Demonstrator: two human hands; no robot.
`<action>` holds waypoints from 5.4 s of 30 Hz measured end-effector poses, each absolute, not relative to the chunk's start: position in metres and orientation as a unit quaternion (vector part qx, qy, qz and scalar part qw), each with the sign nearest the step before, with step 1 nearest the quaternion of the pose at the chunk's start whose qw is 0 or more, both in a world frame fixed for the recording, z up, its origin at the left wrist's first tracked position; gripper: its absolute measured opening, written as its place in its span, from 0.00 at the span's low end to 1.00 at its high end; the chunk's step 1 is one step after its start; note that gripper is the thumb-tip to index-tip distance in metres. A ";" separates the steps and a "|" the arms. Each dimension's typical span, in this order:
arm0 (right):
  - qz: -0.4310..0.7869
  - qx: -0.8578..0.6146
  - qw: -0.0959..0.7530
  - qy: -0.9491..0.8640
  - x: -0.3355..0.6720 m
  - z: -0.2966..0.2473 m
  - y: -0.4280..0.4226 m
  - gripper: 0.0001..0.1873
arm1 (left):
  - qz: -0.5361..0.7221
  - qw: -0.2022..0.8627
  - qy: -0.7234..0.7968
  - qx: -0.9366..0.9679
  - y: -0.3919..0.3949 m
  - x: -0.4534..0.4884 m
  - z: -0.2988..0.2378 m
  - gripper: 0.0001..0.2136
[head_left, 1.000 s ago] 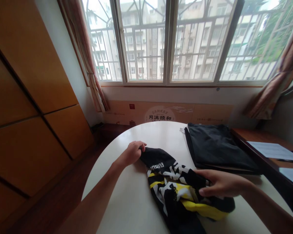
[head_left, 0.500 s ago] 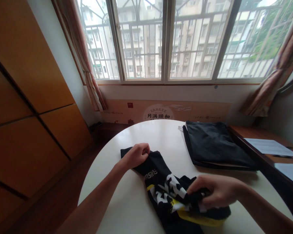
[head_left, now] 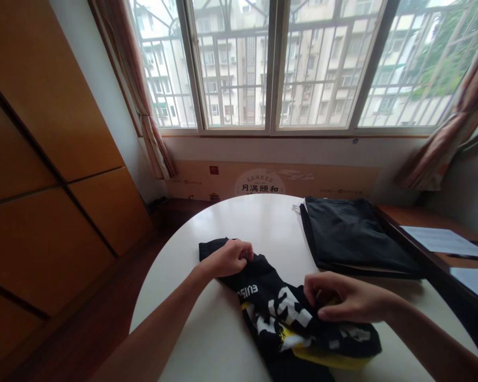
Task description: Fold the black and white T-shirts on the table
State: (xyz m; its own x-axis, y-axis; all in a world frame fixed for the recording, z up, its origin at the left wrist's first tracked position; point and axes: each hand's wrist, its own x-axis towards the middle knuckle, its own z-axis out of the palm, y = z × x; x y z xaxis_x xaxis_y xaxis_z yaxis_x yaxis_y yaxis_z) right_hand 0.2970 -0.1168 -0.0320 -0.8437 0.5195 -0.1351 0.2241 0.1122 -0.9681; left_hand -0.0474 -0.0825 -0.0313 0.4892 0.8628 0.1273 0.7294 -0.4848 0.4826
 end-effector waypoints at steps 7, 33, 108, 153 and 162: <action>0.664 -0.255 0.190 -0.677 0.290 -0.029 -0.126 0.26 | 0.246 0.274 0.368 0.854 -0.101 -0.025 -0.021 0.30; 0.562 -0.364 0.400 -0.626 0.304 -0.030 -0.098 0.26 | 0.318 0.358 0.399 0.782 -0.098 -0.044 -0.005 0.20; 0.259 -0.565 0.400 -0.673 0.366 -0.048 -0.044 0.25 | 0.059 0.099 0.592 0.798 -0.088 -0.096 -0.003 0.13; 0.159 -0.273 0.117 -0.942 0.219 -0.055 -0.184 0.18 | 0.269 0.086 0.529 0.801 -0.064 -0.066 -0.088 0.20; 0.491 -0.355 0.365 -0.707 0.246 -0.029 -0.156 0.14 | 0.282 0.072 0.531 0.796 -0.067 -0.066 -0.086 0.28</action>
